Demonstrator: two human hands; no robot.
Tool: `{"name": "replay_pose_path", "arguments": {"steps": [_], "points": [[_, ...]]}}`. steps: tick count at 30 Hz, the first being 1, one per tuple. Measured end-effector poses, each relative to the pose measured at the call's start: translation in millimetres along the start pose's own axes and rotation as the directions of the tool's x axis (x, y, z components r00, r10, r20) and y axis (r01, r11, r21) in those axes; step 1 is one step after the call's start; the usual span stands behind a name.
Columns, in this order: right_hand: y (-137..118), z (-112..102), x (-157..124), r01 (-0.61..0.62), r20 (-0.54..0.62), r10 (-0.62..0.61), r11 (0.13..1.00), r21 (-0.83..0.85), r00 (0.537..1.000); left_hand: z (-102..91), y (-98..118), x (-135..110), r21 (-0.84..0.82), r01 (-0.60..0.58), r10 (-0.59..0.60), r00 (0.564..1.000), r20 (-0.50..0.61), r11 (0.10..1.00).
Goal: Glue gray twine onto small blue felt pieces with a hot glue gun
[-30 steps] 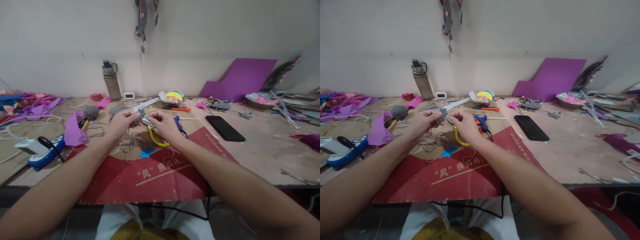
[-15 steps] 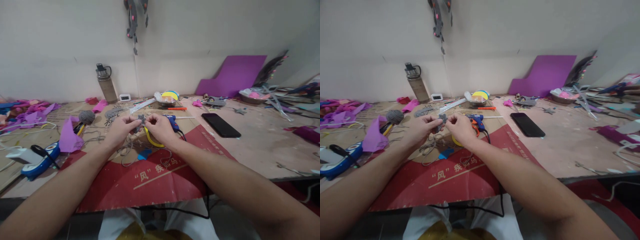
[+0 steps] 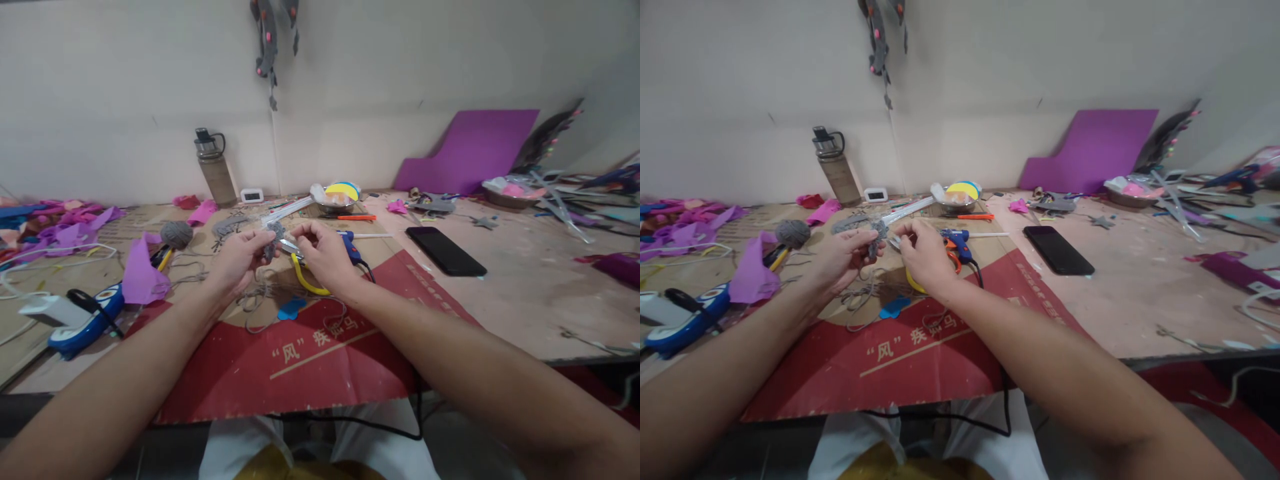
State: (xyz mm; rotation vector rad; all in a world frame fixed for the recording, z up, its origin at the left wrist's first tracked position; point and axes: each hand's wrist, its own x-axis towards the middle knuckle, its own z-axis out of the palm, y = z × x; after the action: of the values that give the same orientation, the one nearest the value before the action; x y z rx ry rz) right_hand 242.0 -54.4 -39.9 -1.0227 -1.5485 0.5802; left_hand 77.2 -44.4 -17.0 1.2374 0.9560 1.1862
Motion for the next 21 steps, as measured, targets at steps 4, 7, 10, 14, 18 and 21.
{"name": "replay_pose_path", "arguments": {"steps": [4, 7, 10, 14, 18, 21], "points": [[-3.4, -0.9, -2.4, 0.034, 0.034, -0.032, 0.997, -0.067, 0.999, 1.8, -0.5, -1.4, 0.026, -0.031, 0.031, 0.999, 0.012, 0.999], [-5.6, -1.8, -2.7, 0.038, 0.033, -0.034, 0.993, -0.114, 0.999, 3.1, -1.4, -3.0, 0.072, -0.057, 0.055, 0.998, 0.029, 0.996], [-5.3, -2.0, -2.6, 0.048, 0.022, -0.046, 0.988, -0.143, 0.999, 4.5, -2.3, -4.2, 0.111, -0.074, 0.07, 0.997, 0.039, 0.991], [-4.6, -1.9, -2.4, 0.06, 0.023, -0.058, 0.987, -0.147, 0.998, 5.7, -2.0, -4.4, 0.091, -0.041, 0.038, 0.999, 0.029, 0.995], [-4.4, -3.0, -0.4, -0.018, -0.025, 0.016, 0.998, -0.058, 1.0, 2.4, -2.1, -1.9, 0.021, 0.015, -0.015, 1.0, -0.003, 1.0], [-2.3, -3.7, 1.7, -0.073, -0.067, 0.074, 0.997, 0.017, 0.995, -2.2, -3.5, 1.7, -0.039, 0.026, -0.026, 0.999, -0.021, 0.999]]}}
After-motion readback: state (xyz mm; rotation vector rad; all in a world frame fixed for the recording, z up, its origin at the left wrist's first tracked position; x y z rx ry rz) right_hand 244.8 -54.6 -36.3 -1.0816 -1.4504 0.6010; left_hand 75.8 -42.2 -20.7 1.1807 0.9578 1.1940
